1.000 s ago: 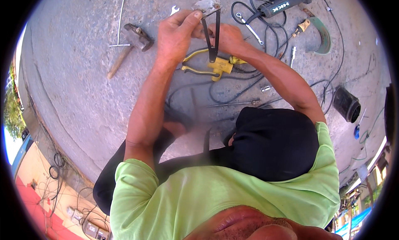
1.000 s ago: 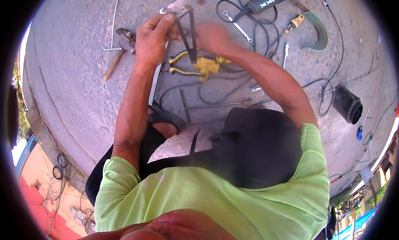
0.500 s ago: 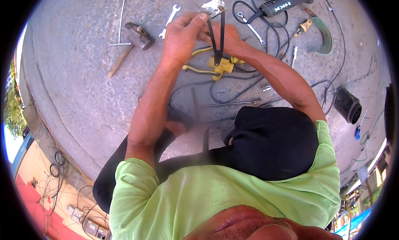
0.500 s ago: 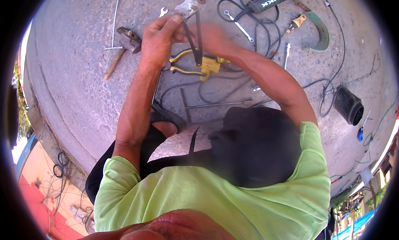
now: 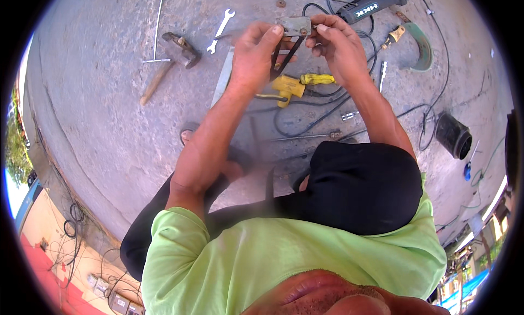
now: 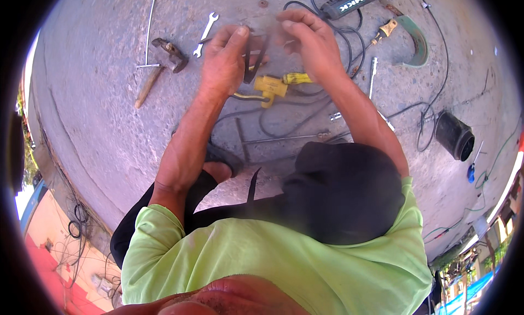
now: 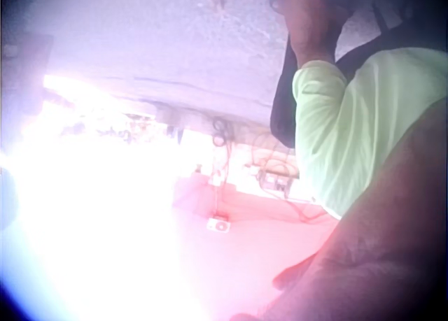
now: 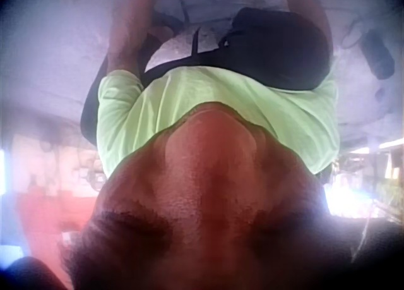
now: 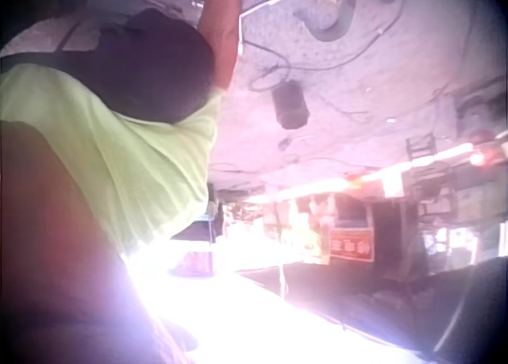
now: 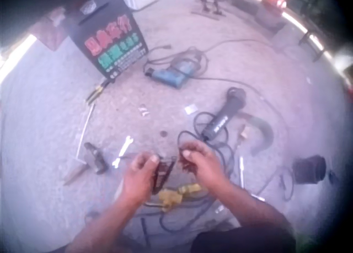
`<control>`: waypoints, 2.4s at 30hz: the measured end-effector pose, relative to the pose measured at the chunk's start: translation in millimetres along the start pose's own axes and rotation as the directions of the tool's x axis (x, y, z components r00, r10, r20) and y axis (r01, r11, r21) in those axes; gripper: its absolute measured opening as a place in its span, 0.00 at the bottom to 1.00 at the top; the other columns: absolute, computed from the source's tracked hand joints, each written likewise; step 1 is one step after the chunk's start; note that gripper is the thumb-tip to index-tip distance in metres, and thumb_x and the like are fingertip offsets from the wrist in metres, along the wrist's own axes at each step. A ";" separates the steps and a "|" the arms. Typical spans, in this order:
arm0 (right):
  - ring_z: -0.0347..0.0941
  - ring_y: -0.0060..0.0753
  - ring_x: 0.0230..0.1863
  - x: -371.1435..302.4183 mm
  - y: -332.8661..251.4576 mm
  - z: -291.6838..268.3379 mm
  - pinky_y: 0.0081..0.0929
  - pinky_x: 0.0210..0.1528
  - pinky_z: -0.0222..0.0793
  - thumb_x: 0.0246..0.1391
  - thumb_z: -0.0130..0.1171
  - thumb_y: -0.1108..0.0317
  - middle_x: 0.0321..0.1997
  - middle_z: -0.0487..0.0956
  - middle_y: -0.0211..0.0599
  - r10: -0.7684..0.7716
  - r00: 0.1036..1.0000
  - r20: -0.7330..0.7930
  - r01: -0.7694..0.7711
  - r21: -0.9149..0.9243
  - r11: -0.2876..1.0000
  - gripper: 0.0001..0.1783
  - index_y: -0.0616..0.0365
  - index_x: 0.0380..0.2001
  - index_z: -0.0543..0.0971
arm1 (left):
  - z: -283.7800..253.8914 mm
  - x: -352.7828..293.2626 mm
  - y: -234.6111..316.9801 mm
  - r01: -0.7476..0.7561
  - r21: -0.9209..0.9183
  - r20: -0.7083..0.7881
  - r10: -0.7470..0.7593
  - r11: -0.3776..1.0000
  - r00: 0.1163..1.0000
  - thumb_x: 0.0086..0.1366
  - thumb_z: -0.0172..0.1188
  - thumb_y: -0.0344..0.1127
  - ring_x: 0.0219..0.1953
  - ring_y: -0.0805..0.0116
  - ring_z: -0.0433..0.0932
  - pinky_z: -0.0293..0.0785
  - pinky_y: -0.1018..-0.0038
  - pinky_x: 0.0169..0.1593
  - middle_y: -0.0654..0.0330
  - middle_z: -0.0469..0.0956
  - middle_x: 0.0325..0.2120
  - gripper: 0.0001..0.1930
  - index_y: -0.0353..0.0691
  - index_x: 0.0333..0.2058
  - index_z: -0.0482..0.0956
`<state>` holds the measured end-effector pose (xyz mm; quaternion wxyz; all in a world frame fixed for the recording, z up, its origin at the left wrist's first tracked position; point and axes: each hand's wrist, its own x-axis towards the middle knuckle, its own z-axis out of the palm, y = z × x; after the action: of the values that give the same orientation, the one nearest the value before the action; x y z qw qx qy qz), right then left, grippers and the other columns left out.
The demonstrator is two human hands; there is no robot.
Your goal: The person uses a hammer to tap a small metal mechanical component, manipulates parts with pliers, and adjusts a screw using a screwdriver while sitting. They handle a metal bracket, a spring, and a small metal plate, occasionally using a wrench and a metal rod to check the assembly.
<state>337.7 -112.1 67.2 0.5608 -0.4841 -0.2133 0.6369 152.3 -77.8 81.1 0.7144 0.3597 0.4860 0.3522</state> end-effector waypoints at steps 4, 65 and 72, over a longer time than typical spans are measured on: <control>0.77 0.20 0.36 -10.3 5.4 -4.0 0.20 0.36 0.71 0.62 0.64 0.65 0.40 0.82 0.31 -0.184 0.983 0.024 0.184 -0.238 0.954 0.16 0.63 0.49 0.80 | 6.3 -0.4 -2.6 0.039 -0.055 0.079 -0.035 0.998 0.996 0.74 0.57 0.42 0.40 0.63 0.83 0.86 0.64 0.40 0.52 0.79 0.41 0.15 0.33 0.44 0.72; 0.81 0.19 0.31 -29.6 -32.9 12.0 0.21 0.36 0.76 0.56 0.68 0.73 0.32 0.84 0.32 -0.335 0.912 0.238 0.389 -0.762 0.518 0.10 0.63 0.41 0.83 | 15.0 -19.9 -9.1 0.269 -0.224 0.269 -0.206 0.937 0.941 0.73 0.52 0.63 0.24 0.70 0.69 0.61 0.76 0.24 0.58 0.73 0.27 0.29 0.41 0.27 0.69; 0.82 0.21 0.31 -34.4 -37.8 14.7 0.22 0.36 0.78 0.56 0.68 0.73 0.32 0.85 0.33 -0.313 0.918 0.242 0.380 -0.757 0.531 0.09 0.63 0.40 0.83 | 16.2 -20.9 -11.6 0.222 -0.204 0.263 -0.165 0.954 0.951 0.72 0.54 0.62 0.25 0.71 0.70 0.62 0.76 0.24 0.60 0.73 0.27 0.28 0.40 0.28 0.70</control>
<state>340.9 -129.3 117.5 0.3945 -0.6041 -0.5852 0.3700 163.6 -104.1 84.7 0.8367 0.2651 0.3835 0.2874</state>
